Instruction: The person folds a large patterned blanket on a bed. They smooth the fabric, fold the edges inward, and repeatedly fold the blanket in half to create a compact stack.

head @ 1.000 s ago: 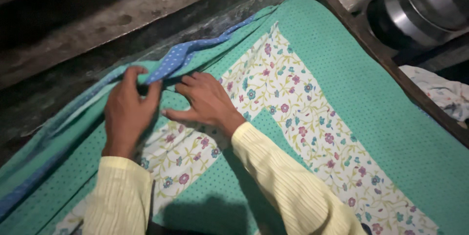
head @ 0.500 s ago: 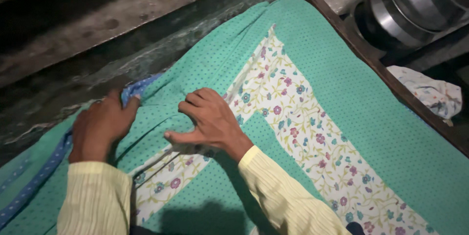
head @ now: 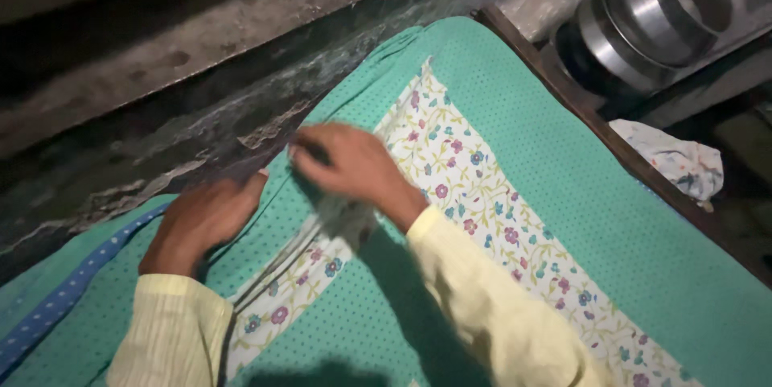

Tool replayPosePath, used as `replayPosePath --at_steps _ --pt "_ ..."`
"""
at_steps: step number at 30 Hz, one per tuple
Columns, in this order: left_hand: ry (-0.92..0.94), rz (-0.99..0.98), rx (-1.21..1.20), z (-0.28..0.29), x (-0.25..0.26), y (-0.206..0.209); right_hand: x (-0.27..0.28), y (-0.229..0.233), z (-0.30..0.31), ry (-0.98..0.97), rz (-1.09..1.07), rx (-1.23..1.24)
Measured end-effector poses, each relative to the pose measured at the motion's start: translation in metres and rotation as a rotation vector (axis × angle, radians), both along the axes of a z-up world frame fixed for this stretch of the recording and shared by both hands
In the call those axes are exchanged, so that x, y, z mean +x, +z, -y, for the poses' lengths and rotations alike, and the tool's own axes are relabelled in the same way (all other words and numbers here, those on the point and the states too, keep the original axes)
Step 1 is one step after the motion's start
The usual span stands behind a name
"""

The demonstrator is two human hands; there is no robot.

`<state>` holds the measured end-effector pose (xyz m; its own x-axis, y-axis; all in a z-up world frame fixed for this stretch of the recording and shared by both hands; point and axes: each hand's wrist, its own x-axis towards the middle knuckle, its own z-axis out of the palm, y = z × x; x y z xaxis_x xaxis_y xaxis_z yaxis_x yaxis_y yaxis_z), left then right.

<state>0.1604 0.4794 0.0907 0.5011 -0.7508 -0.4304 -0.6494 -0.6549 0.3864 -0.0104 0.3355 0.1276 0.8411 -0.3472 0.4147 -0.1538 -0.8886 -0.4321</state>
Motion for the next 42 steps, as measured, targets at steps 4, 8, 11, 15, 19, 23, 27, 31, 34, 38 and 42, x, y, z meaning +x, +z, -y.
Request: replayPosePath --at_steps 4,8,11,15,19,23,27,31,34,38,42 --pt "-0.04 -0.02 -0.048 -0.004 -0.013 0.005 0.028 0.021 0.051 -0.421 -0.486 -0.141" --pt "-0.056 -0.03 -0.078 -0.005 -0.019 0.019 0.065 -0.015 0.091 -0.326 -0.616 -0.271" --pt "-0.058 -0.056 -0.119 -0.004 -0.021 0.029 0.085 -0.047 0.113 -0.215 -0.451 -0.349" --pt "-0.083 -0.071 -0.113 -0.009 -0.027 0.036 0.097 -0.04 0.086 -0.103 -0.099 -0.243" --pt "-0.051 -0.131 -0.002 -0.013 -0.027 0.047 0.086 -0.014 0.032 -0.142 -0.24 -0.151" --pt "-0.053 -0.121 -0.145 -0.016 -0.028 0.045 0.058 0.002 0.045 -0.171 -0.252 -0.491" --pt "-0.072 -0.093 -0.128 -0.013 -0.029 0.044 0.077 -0.022 0.079 -0.319 -0.477 -0.491" --pt "-0.09 -0.083 -0.115 -0.012 -0.031 0.046 0.1 -0.062 0.08 -0.236 -0.459 -0.584" --pt "0.008 -0.111 -0.065 -0.013 -0.033 0.049 0.103 -0.072 0.078 -0.226 -0.409 -0.533" --pt "-0.07 -0.091 -0.12 -0.013 -0.034 0.047 0.087 -0.08 0.082 -0.246 -0.442 -0.431" --pt "-0.081 -0.108 -0.09 -0.011 -0.029 0.041 0.097 -0.07 0.092 -0.2 -0.692 -0.19"
